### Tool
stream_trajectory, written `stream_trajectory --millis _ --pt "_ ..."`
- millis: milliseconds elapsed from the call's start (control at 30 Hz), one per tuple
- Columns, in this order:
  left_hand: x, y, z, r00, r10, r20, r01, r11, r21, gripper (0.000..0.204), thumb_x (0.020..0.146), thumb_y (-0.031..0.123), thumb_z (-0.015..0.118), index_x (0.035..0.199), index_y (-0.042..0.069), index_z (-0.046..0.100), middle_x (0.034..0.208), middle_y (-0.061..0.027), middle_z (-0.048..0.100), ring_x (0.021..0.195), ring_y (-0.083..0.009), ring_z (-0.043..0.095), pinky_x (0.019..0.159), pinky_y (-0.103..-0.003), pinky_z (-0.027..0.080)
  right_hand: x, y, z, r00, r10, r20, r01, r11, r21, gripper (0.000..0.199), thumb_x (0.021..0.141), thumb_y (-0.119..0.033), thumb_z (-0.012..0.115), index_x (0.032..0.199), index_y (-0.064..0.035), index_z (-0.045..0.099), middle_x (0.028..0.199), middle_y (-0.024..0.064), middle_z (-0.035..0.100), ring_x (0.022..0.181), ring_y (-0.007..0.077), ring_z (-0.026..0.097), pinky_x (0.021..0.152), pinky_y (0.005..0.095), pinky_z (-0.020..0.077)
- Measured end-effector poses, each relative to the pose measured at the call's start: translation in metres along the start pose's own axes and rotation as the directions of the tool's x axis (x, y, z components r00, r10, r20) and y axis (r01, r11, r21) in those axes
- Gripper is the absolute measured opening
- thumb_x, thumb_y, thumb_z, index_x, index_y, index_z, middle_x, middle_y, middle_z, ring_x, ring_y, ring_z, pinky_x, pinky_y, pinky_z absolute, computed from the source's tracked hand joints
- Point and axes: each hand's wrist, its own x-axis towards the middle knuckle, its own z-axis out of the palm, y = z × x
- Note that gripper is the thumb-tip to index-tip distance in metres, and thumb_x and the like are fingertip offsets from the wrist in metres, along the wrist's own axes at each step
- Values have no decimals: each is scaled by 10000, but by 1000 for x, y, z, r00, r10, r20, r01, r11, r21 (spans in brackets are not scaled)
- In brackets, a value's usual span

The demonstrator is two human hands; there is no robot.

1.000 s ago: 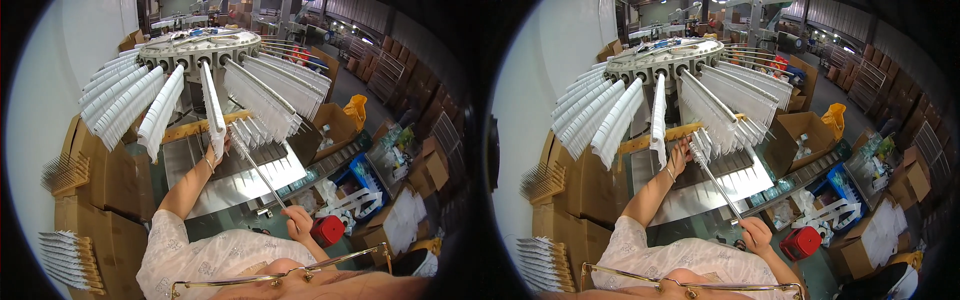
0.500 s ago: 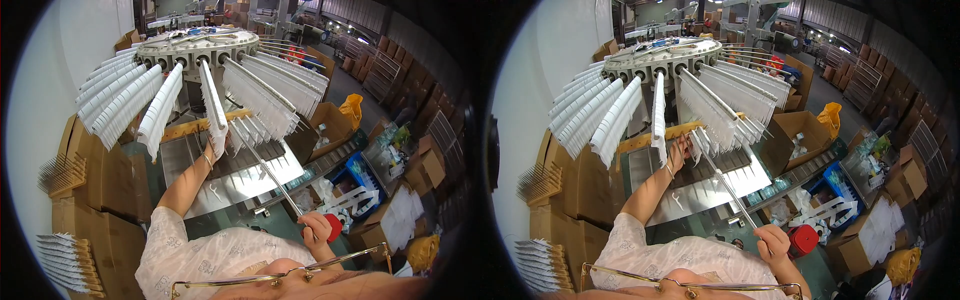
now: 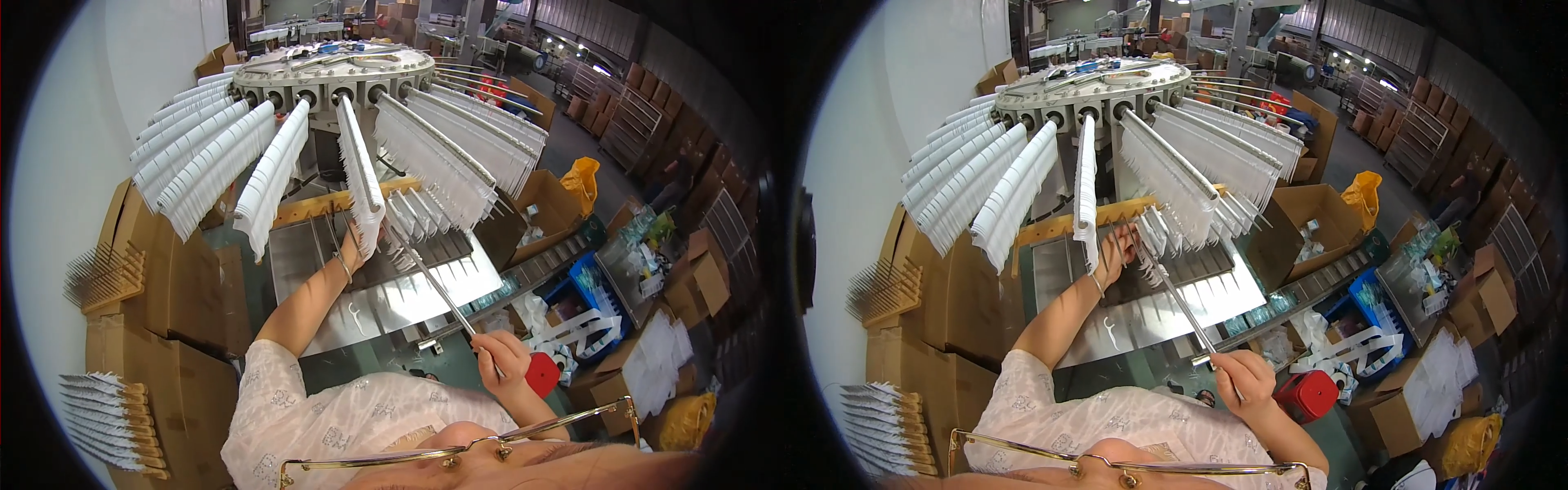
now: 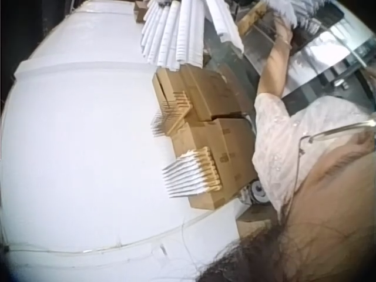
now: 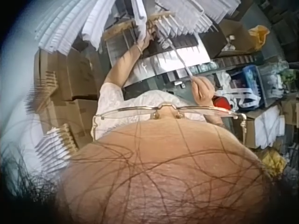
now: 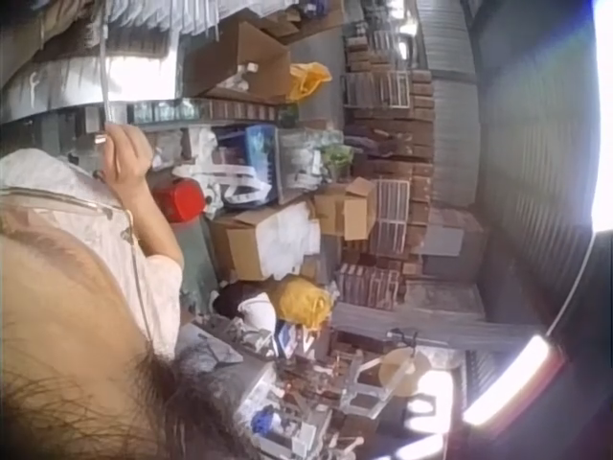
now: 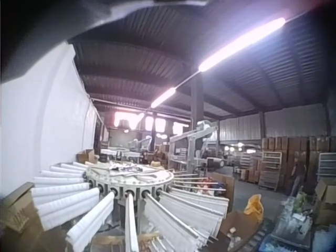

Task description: Packaging small component packets into boxes and loading strips into a rotating assembly machine.

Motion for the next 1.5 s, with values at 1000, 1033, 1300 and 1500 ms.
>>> stream_trajectory --millis 1000,1033,1300,1500 --pt "-117 57 57 924 -172 342 -162 635 755 218 804 125 524 968 -11 567 699 -21 534 593 -104 505 532 -229 389 3 25 28 996 32 -82 -22 993 119 189 658 57 564 845 51 592 703 136 569 577 236 553 507 287 444" --pt "-123 63 51 871 0 492 -456 373 808 231 792 133 537 969 -13 569 698 -50 540 613 -158 529 566 -274 415 -2 26 24 994 40 -103 -25 990 139 191 662 67 513 837 59 589 699 138 570 586 234 555 526 290 453" --pt "-215 58 8 746 -106 658 -650 -334 683 375 658 163 678 982 38 535 922 -76 526 827 -268 532 751 -340 453 -36 22 -15 984 16 -180 26 973 230 215 707 -17 435 847 62 578 678 146 572 573 228 539 529 312 444" --pt "-217 60 -5 741 112 662 -659 -67 749 179 677 76 636 835 38 560 879 -78 550 762 -231 552 707 -296 461 -48 24 -13 972 186 -147 -92 868 489 205 726 -19 420 817 62 584 665 142 573 553 217 547 520 300 444"
